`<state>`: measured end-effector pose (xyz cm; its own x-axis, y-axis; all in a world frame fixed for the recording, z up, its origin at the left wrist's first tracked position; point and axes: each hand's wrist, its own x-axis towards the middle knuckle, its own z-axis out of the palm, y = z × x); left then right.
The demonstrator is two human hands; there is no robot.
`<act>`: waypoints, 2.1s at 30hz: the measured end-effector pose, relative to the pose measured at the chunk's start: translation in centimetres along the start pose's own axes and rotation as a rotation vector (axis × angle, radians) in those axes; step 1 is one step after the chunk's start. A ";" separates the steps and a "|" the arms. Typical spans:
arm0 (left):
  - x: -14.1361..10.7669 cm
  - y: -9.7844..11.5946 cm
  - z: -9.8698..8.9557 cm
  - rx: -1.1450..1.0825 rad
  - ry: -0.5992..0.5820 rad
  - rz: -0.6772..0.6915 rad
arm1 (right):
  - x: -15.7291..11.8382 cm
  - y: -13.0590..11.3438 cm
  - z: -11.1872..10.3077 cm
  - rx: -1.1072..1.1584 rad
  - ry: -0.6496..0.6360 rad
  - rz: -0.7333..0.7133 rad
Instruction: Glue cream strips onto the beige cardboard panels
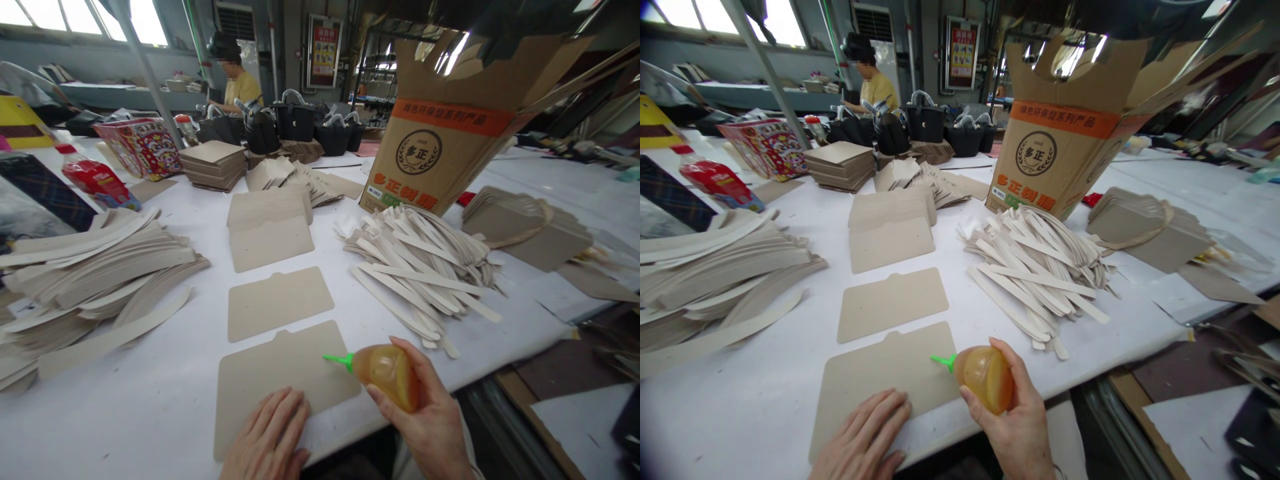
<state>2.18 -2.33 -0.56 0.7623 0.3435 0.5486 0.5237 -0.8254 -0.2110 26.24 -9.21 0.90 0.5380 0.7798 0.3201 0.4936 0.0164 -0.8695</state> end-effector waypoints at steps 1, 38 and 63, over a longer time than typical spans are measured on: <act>0.0 0.0 0.0 0.002 0.002 0.002 | 0.0 0.0 0.0 -0.001 0.003 0.001; 0.4 0.3 -0.4 0.024 0.009 -0.003 | 0.3 0.6 -1.4 0.055 0.007 0.065; -6.9 0.5 -3.7 0.130 -0.160 -0.178 | -2.3 -4.2 7.2 0.637 -0.274 0.370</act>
<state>-4.25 -6.78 -1.45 0.6991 0.5530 0.4533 0.6912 -0.6848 -0.2306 17.99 -6.53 1.12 0.3621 0.9299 -0.0646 -0.2164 0.0164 -0.9762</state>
